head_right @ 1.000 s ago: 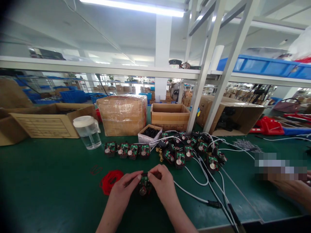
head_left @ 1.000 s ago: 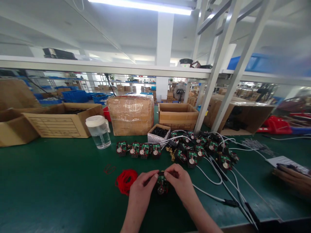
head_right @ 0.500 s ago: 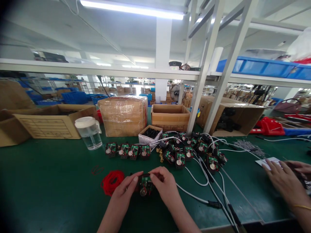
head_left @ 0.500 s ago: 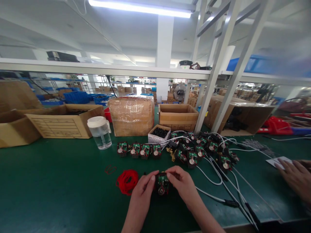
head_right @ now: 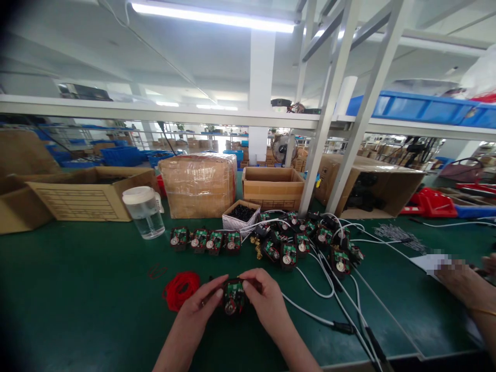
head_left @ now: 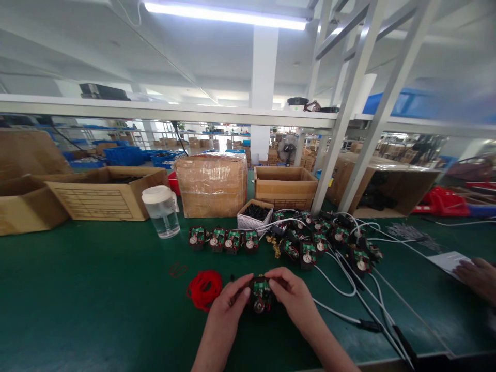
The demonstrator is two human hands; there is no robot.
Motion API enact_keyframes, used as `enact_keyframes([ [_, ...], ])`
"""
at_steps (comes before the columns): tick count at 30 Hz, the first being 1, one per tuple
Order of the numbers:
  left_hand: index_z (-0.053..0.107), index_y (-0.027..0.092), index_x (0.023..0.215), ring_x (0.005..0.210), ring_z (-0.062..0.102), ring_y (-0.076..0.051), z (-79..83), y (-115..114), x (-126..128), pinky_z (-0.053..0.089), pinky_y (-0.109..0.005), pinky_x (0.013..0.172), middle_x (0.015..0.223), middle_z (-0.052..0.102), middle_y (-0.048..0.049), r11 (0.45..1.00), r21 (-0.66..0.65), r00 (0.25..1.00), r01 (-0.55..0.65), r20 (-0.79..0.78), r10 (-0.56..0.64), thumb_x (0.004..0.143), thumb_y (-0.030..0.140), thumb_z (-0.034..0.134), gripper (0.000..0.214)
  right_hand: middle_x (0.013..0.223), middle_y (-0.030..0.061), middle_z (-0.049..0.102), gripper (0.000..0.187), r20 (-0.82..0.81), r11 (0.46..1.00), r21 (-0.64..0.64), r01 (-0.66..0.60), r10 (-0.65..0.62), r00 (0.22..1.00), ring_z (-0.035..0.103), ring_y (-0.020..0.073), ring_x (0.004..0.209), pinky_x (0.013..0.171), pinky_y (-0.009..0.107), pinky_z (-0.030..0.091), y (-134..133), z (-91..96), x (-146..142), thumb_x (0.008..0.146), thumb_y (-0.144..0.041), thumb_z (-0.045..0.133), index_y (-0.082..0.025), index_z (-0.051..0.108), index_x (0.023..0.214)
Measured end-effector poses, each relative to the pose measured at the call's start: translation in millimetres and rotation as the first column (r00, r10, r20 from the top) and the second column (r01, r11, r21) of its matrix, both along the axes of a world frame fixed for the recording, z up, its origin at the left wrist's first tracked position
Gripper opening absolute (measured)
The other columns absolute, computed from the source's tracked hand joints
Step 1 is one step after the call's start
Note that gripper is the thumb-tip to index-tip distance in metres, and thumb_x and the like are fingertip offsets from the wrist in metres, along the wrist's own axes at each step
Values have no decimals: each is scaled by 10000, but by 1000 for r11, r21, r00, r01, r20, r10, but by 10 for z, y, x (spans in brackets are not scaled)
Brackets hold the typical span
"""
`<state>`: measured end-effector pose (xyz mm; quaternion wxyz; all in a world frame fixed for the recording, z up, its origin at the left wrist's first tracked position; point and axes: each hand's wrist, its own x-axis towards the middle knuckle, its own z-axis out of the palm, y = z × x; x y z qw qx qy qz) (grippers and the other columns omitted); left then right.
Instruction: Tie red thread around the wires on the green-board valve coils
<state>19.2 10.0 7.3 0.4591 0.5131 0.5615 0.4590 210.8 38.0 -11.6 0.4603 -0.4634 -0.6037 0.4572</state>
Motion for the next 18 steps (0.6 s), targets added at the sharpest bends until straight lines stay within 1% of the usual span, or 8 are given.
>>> enact_keyframes([
  [4, 742, 258, 1166, 1105, 658, -258, -29, -14, 2, 509, -392, 993, 1176, 746, -53, 1000, 27, 1000, -13, -3, 13, 786, 400, 632, 421, 919, 32, 653, 202, 79, 998, 58, 6, -11, 997, 592, 189, 771, 668, 293, 476, -16, 12, 12, 879, -320, 596, -218, 701, 1018],
  [9, 728, 258, 1198, 1066, 671, -252, -38, -41, -6, 531, -380, 953, 1147, 749, -64, 999, 48, 1000, -4, -29, 6, 768, 368, 626, 456, 900, 26, 618, 214, 147, 992, 126, 3, -22, 989, 587, 186, 776, 692, 302, 486, -36, 42, 21, 892, -267, 562, -222, 693, 1056],
  [13, 734, 285, 1184, 1028, 675, -245, -14, -46, -11, 539, -377, 927, 1136, 750, -51, 999, 49, 999, -8, -39, 9, 783, 384, 633, 425, 933, 32, 616, 224, 166, 991, 130, -22, 0, 986, 586, 185, 793, 704, 302, 489, -48, 65, 42, 898, -258, 554, -225, 690, 1073],
  [18, 729, 258, 1192, 996, 680, -247, -39, -17, -6, 545, -375, 902, 1099, 754, -61, 1000, 20, 1000, -2, -5, 2, 755, 371, 653, 457, 916, 22, 602, 234, 173, 992, 110, -54, 34, 984, 572, 173, 772, 689, 288, 483, -52, 126, 65, 885, -224, 541, -230, 687, 1069],
])
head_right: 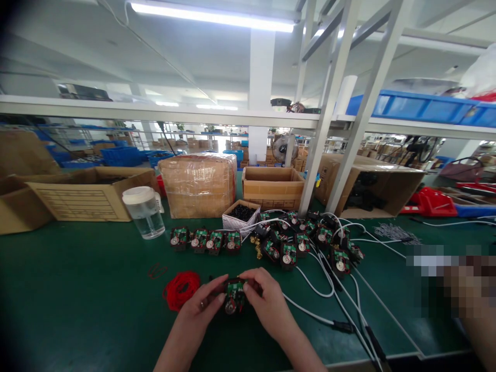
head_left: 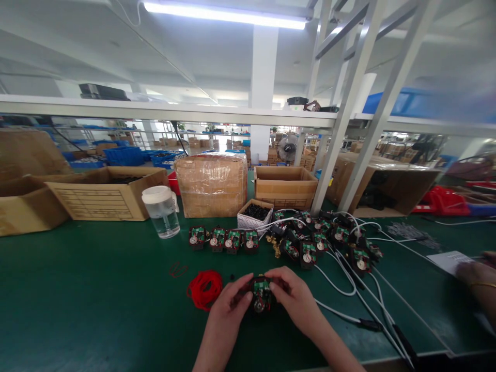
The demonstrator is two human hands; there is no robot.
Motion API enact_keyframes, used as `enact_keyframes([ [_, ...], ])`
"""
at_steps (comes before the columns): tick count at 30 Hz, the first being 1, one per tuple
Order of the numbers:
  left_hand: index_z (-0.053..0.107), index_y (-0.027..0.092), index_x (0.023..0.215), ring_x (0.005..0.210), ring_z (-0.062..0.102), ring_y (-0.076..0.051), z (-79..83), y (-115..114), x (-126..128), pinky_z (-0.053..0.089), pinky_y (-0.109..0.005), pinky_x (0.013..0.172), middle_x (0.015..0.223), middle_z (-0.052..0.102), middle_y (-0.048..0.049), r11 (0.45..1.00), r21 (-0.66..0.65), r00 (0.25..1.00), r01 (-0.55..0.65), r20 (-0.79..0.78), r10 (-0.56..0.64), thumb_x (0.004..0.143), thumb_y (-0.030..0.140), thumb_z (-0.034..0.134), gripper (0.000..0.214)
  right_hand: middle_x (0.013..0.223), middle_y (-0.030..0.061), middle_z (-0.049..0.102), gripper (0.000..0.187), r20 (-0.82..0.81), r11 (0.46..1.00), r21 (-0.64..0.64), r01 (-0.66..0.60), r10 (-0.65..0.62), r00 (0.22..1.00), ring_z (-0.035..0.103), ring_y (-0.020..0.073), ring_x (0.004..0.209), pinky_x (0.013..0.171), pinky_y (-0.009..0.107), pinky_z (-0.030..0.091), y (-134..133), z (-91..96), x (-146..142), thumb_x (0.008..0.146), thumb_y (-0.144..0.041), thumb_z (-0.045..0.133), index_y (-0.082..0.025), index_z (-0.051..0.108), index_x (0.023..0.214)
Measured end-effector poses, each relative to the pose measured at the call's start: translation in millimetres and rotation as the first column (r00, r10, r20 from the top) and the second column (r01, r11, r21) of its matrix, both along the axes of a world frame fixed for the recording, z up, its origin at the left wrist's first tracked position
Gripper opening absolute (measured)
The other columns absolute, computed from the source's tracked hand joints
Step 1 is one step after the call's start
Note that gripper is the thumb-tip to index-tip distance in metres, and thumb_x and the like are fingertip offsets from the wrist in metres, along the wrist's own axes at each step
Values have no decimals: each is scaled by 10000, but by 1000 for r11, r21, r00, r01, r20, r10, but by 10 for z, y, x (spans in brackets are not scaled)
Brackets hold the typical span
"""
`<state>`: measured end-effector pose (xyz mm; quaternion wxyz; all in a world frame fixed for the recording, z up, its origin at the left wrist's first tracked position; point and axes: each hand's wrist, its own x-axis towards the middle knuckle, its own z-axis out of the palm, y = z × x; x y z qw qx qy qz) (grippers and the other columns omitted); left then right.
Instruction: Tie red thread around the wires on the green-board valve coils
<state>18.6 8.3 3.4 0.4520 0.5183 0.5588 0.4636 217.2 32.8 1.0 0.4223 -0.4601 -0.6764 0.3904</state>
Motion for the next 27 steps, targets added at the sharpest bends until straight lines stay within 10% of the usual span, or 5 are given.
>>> enact_keyframes([
  [27, 688, 246, 1246, 1097, 659, -254, -32, -14, -14, 493, -396, 996, 1213, 718, -76, 999, -11, 999, 52, -3, -52, 828, 415, 607, 458, 854, -21, 604, 497, 23, 993, -86, -82, 84, 996, 587, 160, 748, 675, 272, 474, -103, 102, 21, 745, -58, 533, -250, 611, 1196],
])
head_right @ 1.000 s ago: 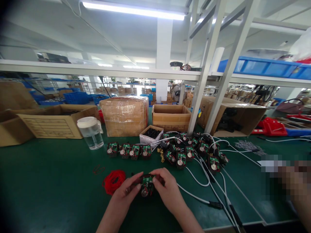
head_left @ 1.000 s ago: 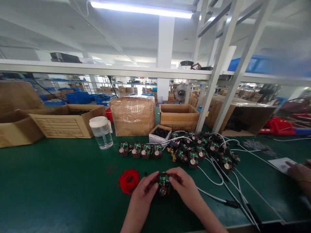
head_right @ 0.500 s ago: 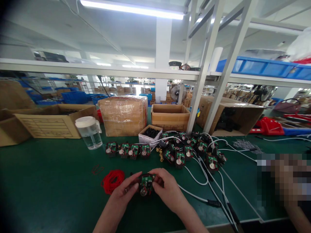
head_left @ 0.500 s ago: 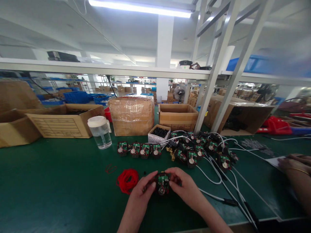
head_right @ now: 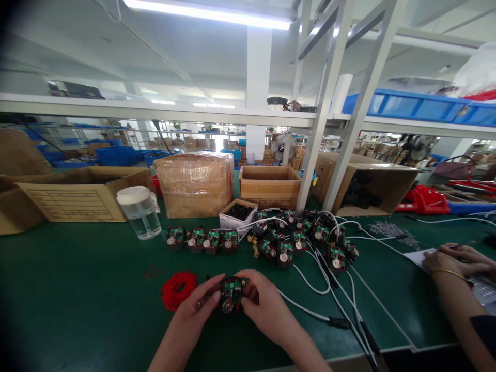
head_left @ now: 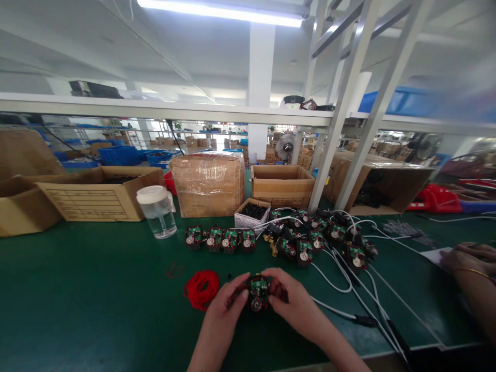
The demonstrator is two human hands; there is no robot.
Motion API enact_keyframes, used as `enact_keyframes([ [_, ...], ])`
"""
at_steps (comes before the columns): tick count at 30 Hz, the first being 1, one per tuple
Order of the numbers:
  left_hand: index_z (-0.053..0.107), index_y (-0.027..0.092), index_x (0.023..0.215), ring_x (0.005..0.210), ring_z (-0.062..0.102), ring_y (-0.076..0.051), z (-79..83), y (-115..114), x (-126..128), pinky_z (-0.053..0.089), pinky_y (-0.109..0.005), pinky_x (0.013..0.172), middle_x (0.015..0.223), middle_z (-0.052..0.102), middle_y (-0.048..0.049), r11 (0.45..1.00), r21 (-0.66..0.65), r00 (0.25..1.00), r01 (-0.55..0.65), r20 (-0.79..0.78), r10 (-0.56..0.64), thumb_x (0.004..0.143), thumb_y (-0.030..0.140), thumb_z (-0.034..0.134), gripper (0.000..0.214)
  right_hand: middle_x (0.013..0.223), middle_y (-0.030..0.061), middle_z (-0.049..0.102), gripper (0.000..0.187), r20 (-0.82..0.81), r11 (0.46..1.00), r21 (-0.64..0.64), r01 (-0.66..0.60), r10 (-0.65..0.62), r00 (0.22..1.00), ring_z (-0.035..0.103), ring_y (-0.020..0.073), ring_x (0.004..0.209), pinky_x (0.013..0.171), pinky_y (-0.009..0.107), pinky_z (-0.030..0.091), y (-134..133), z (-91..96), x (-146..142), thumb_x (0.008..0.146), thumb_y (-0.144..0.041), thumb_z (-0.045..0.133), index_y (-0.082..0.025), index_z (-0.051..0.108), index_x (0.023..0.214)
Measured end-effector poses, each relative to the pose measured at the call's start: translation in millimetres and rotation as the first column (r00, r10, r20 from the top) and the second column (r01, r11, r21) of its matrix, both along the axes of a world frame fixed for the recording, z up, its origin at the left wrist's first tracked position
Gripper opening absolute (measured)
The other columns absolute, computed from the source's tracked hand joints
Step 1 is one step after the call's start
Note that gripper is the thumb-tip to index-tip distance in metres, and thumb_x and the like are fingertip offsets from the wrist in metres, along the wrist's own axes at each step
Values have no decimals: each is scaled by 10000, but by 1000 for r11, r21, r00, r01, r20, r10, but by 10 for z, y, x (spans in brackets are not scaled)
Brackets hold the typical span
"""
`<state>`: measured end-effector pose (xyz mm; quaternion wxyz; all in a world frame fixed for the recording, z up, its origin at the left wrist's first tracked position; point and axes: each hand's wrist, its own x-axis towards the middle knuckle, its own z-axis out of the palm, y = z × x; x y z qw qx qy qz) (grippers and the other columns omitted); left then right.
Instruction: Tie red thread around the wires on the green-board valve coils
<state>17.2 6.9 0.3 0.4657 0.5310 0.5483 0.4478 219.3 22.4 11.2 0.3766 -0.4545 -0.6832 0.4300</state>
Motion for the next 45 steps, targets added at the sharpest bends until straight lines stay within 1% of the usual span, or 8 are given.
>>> enact_keyframes([
  [6, 732, 228, 1139, 987, 682, -239, 53, 48, 18, 545, -361, 884, 1088, 736, -72, 998, 54, 996, -27, -87, 31, 824, 460, 603, 411, 946, 4, 602, 472, 32, 997, 78, 12, -15, 999, 602, 165, 811, 729, 284, 487, 9, 4, 19, 778, -51, 523, -248, 622, 1196],
  [10, 760, 227, 1024, 874, 696, -215, 65, 114, 33, 556, -340, 824, 1004, 742, -59, 993, 96, 989, -61, -131, 73, 796, 461, 649, 346, 955, 15, 589, 371, 58, 991, 134, 16, -24, 998, 605, 168, 822, 720, 283, 482, 42, 23, 31, 832, -92, 532, -248, 654, 1146],
  [14, 771, 224, 931, 833, 691, -216, 138, 143, 71, 550, -338, 787, 947, 745, -51, 992, 98, 978, -85, -182, 102, 773, 461, 655, 308, 906, 10, 579, 183, 100, 985, 154, 83, -99, 990, 589, 165, 773, 675, 278, 457, 101, 73, -20, 882, -196, 581, -243, 699, 1014],
  [19, 768, 225, 861, 799, 691, -222, 201, 136, 129, 543, -350, 769, 867, 742, -40, 982, 125, 969, -144, -183, 165, 769, 448, 631, 277, 820, -5, 556, 47, 138, 974, 166, 154, -177, 974, 545, 151, 697, 617, 263, 415, 172, 146, -153, 857, -231, 645, -206, 662, 820],
  [29, 764, 233, 911, 858, 685, -227, 195, 132, 71, 527, -352, 802, 905, 735, -45, 987, 139, 965, -76, -239, 108, 833, 474, 580, 314, 757, -28, 519, 163, 164, 948, 211, 240, -276, 947, 498, 137, 656, 588, 246, 372, 247, 75, -282, 800, -199, 699, -206, 563, 710],
  [35, 755, 216, 906, 830, 691, -218, 174, 192, 31, 532, -333, 776, 926, 738, -47, 996, 84, 979, -30, -199, 46, 780, 474, 657, 304, 743, -31, 506, 174, 159, 951, 184, 248, -277, 948, 487, 136, 640, 582, 244, 371, 232, 92, -299, 799, -188, 680, -207, 540, 697],
  [41, 749, 224, 828, 805, 678, -223, 246, 182, 58, 513, -341, 756, 834, 724, -29, 992, 110, 960, -66, -264, 93, 795, 433, 619, 248, 738, -32, 512, 178, 160, 952, 181, 247, -277, 948, 490, 138, 640, 580, 245, 369, 247, 81, -297, 798, -194, 685, -209, 540, 697],
  [45, 756, 226, 869, 841, 680, -229, 201, 142, 91, 522, -353, 788, 872, 724, -34, 989, 117, 972, -85, -209, 108, 810, 462, 608, 284, 737, -31, 512, 167, 166, 952, 181, 246, -276, 947, 492, 140, 642, 579, 247, 366, 243, 71, -288, 799, -208, 686, -209, 550, 702],
])
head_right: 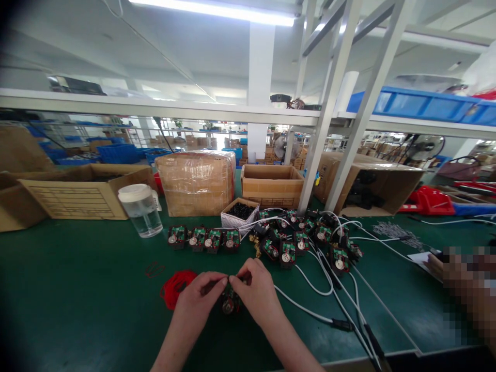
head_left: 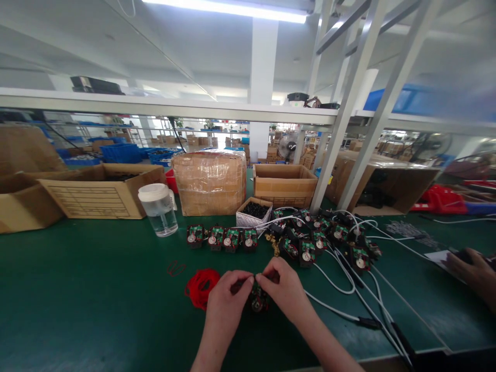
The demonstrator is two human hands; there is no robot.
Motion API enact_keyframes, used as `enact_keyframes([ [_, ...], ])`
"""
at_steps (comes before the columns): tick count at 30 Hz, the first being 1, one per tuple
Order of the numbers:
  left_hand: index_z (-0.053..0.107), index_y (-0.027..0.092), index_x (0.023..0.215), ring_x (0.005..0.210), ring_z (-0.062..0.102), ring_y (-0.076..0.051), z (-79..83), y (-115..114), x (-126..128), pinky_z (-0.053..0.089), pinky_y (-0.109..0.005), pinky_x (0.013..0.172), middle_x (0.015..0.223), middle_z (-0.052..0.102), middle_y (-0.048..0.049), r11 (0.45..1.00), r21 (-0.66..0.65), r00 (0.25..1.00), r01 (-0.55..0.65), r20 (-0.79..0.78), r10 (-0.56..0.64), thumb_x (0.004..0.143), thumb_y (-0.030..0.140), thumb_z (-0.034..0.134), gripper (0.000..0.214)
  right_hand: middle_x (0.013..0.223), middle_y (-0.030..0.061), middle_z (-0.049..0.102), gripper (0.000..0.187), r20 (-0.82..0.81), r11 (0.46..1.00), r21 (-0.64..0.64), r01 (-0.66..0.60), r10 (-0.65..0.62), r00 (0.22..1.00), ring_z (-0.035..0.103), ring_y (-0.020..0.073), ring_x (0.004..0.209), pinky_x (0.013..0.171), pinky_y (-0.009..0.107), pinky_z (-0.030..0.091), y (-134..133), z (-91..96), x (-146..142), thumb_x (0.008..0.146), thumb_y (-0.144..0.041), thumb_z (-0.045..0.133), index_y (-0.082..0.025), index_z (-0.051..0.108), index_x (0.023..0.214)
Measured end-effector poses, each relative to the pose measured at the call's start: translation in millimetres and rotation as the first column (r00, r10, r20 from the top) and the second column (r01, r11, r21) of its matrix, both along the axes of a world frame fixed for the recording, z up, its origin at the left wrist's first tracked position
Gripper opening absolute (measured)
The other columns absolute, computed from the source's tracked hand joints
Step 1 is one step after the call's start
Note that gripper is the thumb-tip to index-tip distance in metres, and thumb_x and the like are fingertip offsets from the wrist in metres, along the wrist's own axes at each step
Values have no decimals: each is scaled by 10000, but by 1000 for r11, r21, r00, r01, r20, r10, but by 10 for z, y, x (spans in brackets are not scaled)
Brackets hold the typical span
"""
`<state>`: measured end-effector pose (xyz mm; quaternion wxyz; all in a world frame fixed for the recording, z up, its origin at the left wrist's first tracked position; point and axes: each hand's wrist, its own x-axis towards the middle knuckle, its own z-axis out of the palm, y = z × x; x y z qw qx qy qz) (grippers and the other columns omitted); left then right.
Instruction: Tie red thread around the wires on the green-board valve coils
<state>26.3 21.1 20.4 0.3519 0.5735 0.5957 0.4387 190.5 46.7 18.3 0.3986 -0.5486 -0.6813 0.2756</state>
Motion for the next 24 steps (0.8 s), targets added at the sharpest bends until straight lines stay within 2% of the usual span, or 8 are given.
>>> enact_keyframes([
  [4, 768, 226, 928, 862, 692, -231, -107, -33, 30, 542, -355, 805, 918, 741, -43, 998, -4, 994, -62, 91, 62, 803, 497, 629, 330, 740, -28, 520, 164, -12, 1000, -11, 0, 0, 1000, 492, 141, 644, 581, 250, 369, -18, -2, -5, 802, -218, 679, -208, 549, 702],
  [9, 780, 227, 989, 877, 695, -239, -195, -82, 55, 554, -348, 796, 943, 753, -50, 993, 4, 986, -120, 120, 119, 779, 562, 648, 416, 748, -23, 528, 171, -23, 1000, -8, 14, -14, 1000, 500, 144, 653, 593, 252, 385, -34, 32, -24, 799, -220, 678, -211, 541, 698],
  [17, 784, 226, 964, 842, 673, -238, -118, -125, 128, 535, -345, 777, 928, 739, -43, 980, -31, 973, -196, 120, 198, 763, 587, 655, 433, 752, -18, 531, 169, -54, 1000, 7, 9, -9, 998, 508, 146, 652, 597, 254, 402, -35, 15, -14, 809, -260, 667, -216, 542, 704],
  [21, 775, 218, 966, 851, 667, -245, -93, -86, 96, 523, -349, 765, 943, 737, -48, 984, -84, 978, -154, 128, 164, 756, 571, 668, 425, 697, -27, 515, 248, -185, 993, -62, -96, 83, 979, 521, 142, 628, 598, 259, 405, -18, -12, 96, 929, -360, 518, -202, 597, 755],
  [24, 774, 206, 963, 865, 675, -254, -109, -50, 75, 523, -362, 790, 938, 744, -57, 987, -95, 978, -131, 153, 144, 731, 597, 691, 463, 722, -22, 538, 272, -282, 975, -100, -198, 163, 945, 541, 135, 610, 598, 261, 421, -11, -27, 184, 946, -354, 471, -180, 661, 858],
])
